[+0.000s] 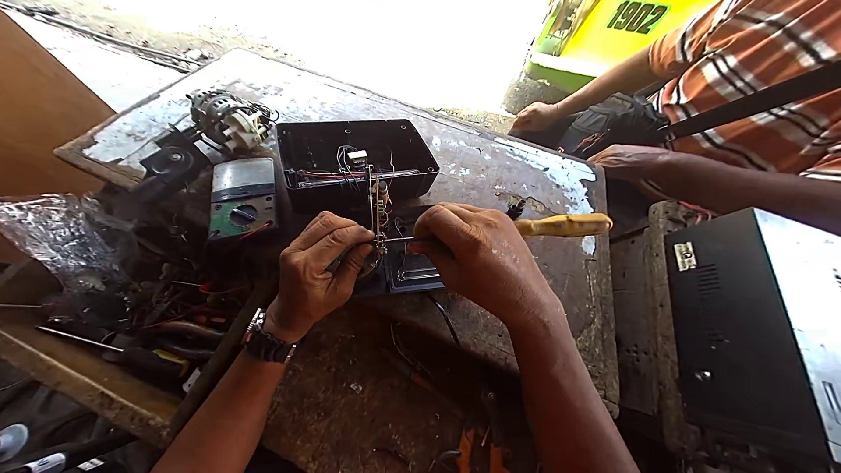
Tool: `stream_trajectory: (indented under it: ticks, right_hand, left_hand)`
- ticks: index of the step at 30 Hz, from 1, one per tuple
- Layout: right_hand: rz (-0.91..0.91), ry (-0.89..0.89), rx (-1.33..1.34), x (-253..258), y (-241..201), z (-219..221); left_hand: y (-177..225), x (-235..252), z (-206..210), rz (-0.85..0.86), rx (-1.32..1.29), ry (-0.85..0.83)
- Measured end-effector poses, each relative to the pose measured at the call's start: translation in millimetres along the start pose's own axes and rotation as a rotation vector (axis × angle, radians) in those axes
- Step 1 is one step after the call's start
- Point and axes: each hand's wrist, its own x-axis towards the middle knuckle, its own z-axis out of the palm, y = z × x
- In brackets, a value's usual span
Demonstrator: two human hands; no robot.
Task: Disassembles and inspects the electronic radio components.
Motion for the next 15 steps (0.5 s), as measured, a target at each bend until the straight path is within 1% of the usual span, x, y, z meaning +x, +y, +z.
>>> stream_trajectory:
  ticks: [3, 6, 9, 12, 15]
  right_hand:
    - [-0.01, -0.038, -0.045, -1.1, 2.7, 1.4]
    - [0.002, -0.068, -0.025, -2.1, 4.3, 3.5]
    - [0.034, -0.057, 0.022, -0.1, 2.4, 0.8]
    - [0.014, -0.024, 0.029, 3.2, 1.3, -1.1]
    - [0.001, -0.058, -0.017, 5.1, 0.9, -3.6]
  left_hand:
    - [0.6, 0.3, -0.3, -0.005, -0.005, -0.004]
    - [0.0, 0.1, -0.5, -0.002, -0.009, -0.007]
    - [0.1, 0.5, -0.6, -0.001, -0.014, -0.013]
    - [0.0, 0.5, -0.9, -0.007, -0.023, -0.013]
    - [0.1, 0.8, -0.6, -0.008, -0.029, -0.007]
